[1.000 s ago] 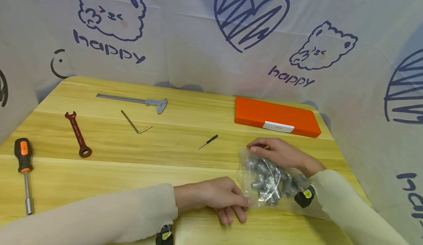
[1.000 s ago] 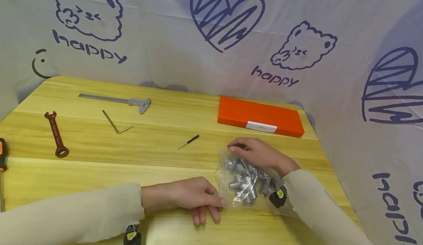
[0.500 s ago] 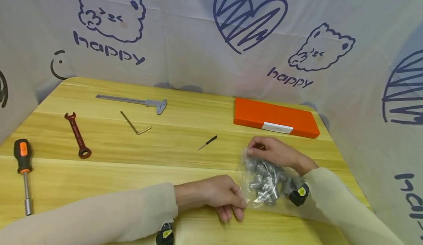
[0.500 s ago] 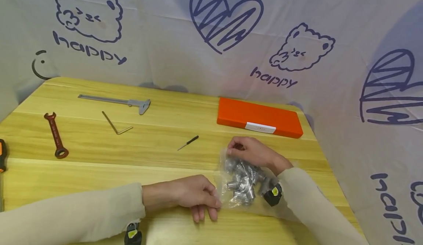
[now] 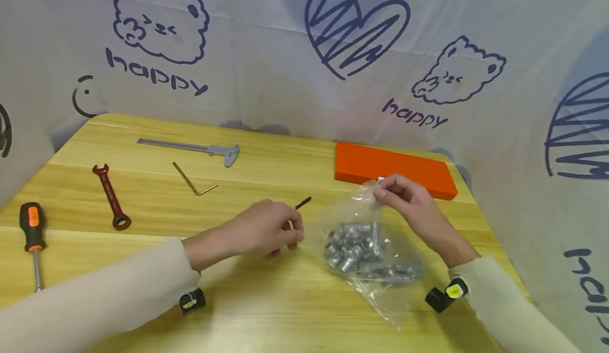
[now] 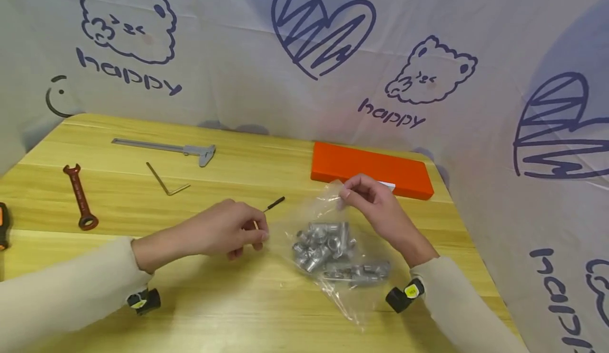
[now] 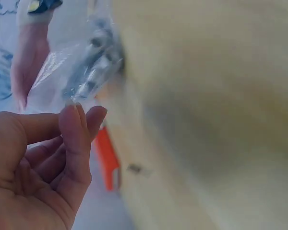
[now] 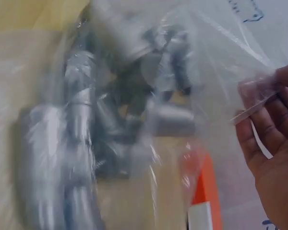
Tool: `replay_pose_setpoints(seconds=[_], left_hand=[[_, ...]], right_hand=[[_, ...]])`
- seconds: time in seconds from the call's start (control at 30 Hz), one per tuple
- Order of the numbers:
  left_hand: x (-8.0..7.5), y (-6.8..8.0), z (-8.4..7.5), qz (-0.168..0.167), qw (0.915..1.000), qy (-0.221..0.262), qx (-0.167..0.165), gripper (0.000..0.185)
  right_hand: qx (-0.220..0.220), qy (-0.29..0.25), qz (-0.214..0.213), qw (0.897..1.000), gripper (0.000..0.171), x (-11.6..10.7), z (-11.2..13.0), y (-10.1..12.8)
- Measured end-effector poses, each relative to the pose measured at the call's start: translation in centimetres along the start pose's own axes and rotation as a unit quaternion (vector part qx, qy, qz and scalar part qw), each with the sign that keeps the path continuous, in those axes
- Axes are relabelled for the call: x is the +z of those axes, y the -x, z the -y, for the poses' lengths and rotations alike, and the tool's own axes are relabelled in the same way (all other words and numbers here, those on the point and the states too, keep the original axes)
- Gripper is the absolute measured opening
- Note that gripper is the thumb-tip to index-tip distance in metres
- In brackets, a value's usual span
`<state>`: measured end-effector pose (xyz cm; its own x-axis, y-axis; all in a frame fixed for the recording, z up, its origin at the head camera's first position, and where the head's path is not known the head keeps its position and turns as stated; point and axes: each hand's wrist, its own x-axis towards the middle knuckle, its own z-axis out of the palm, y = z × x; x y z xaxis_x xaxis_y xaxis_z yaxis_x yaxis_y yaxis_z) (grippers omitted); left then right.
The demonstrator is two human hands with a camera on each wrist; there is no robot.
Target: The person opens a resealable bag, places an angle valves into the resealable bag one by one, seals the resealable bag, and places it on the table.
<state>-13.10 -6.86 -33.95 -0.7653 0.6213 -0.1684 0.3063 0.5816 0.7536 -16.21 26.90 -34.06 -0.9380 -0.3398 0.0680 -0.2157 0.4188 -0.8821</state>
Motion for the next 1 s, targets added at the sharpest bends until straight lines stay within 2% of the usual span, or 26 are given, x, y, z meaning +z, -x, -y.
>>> replay_pose_setpoints(seconds=[0.13, 0.33, 0.4, 0.5, 0.63, 0.7, 0.8, 0.9, 1.0], left_hand=[[-2.3, 1.2, -0.3, -0.058, 0.9968, -0.050, 0.020, 0.016], [-4.8, 3.5, -2.0, -0.142, 0.9837, -0.095, 0.055, 0.014], [-5.3, 4.3, -2.8, -0.169, 0.9777, -0.104, 0.069, 0.014], [-5.9, 5.5, -4.0, -0.213, 0.9640, -0.124, 0.100, 0.014], [-6.2, 7.1, -5.3, -0.257, 0.9462, -0.129, 0.147, 0.014], [-6.1, 7.8, -5.5, -0.262, 0.9454, -0.115, 0.157, 0.012], [-5.8, 8.5, -5.3, -0.254, 0.9528, -0.084, 0.144, 0.011], [-5.4, 8.7, -4.6, -0.250, 0.9580, -0.062, 0.126, 0.010], [-5.0, 8.8, -3.9, -0.255, 0.9574, -0.056, 0.123, 0.011]], right_hand=[[-0.035, -0.047, -0.050, 0.997, 0.015, 0.3, 1.3, 0.9], [-0.072, -0.077, -0.113, 0.988, 0.005, 1.0, 3.2, 2.0], [-0.080, -0.099, -0.125, 0.984, 0.005, 1.2, 3.9, 2.4], [-0.097, -0.145, -0.131, 0.976, 0.008, 1.4, 4.7, 3.1], [-0.128, -0.225, -0.122, 0.958, 0.015, 1.9, 5.2, 4.3], [-0.141, -0.252, -0.106, 0.952, 0.018, 2.4, 5.1, 4.8], [-0.153, -0.274, -0.073, 0.947, 0.023, 3.1, 4.7, 5.4], [-0.142, -0.253, -0.065, 0.955, 0.025, 3.6, 4.7, 5.6], [-0.124, -0.181, -0.097, 0.971, 0.022, 3.9, 5.2, 5.9]])
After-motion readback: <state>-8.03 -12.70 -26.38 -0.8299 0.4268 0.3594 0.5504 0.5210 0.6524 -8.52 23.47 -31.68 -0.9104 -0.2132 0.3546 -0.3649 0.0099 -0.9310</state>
